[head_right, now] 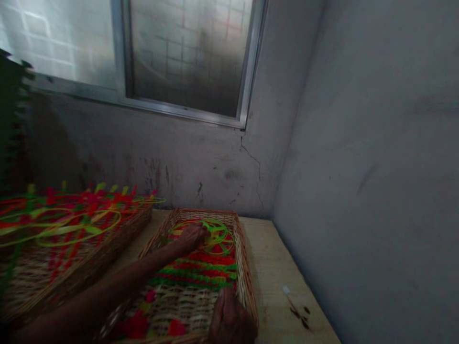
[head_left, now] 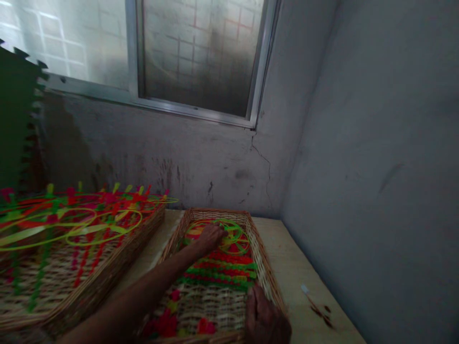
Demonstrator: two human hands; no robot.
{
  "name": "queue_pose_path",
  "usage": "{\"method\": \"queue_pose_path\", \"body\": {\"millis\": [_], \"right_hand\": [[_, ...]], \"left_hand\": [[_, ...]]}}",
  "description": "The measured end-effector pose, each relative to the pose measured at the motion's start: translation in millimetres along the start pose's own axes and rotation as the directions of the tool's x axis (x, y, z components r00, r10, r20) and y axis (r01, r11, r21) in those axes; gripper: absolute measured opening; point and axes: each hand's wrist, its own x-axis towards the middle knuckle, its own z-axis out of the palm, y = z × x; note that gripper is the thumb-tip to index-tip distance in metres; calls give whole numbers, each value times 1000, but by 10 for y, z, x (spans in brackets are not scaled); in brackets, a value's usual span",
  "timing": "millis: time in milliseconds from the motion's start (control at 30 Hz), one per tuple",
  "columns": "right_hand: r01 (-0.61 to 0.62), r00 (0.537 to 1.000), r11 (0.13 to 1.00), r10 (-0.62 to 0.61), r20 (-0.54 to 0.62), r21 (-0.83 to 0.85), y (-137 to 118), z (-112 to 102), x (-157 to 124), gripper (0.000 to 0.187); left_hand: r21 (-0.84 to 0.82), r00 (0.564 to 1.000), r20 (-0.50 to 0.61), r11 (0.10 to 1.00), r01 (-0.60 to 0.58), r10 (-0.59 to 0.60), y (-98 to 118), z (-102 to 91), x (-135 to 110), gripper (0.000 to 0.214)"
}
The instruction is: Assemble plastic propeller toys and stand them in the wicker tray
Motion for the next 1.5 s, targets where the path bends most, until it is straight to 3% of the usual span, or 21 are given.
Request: {"method": "queue_pose_path", "body": {"millis": [267,567,700,900,1100,1233,1500], "right_hand": [[-32,999,999,32,-2,5,2,46,-27,40],[2,1000,1000,-2,-1,8,18,17,-11,37],[3,1000,1000,-3,2,31,23,24,-21,37],[4,1000,1000,-4,28,13,14,13,-9,41],[28,999,1000,-28,30,-4,20,-21,16,42],[11,999,1000,-12,47,8,24,3,1,42],[13,1000,999,-14,25,53,29,31,-16,39]], "left_hand": [[-143,988,-38,980,140,-147,-57,-94,-9,25],[-275,981,-126,955,111,-150,-28,-86,104,32],[-287,986,-110,954,86,-122,-6,-150,101,27],[-212,995,-39,974,85,-95,72,-316,-271,24],[-95,981,151,986,139,-124,90,-217,-758,15],[-21,972,187,989,149,-142,100,-129,-807,17],[25,978,202,998,53,-57,99,-97,-809,19]]}}
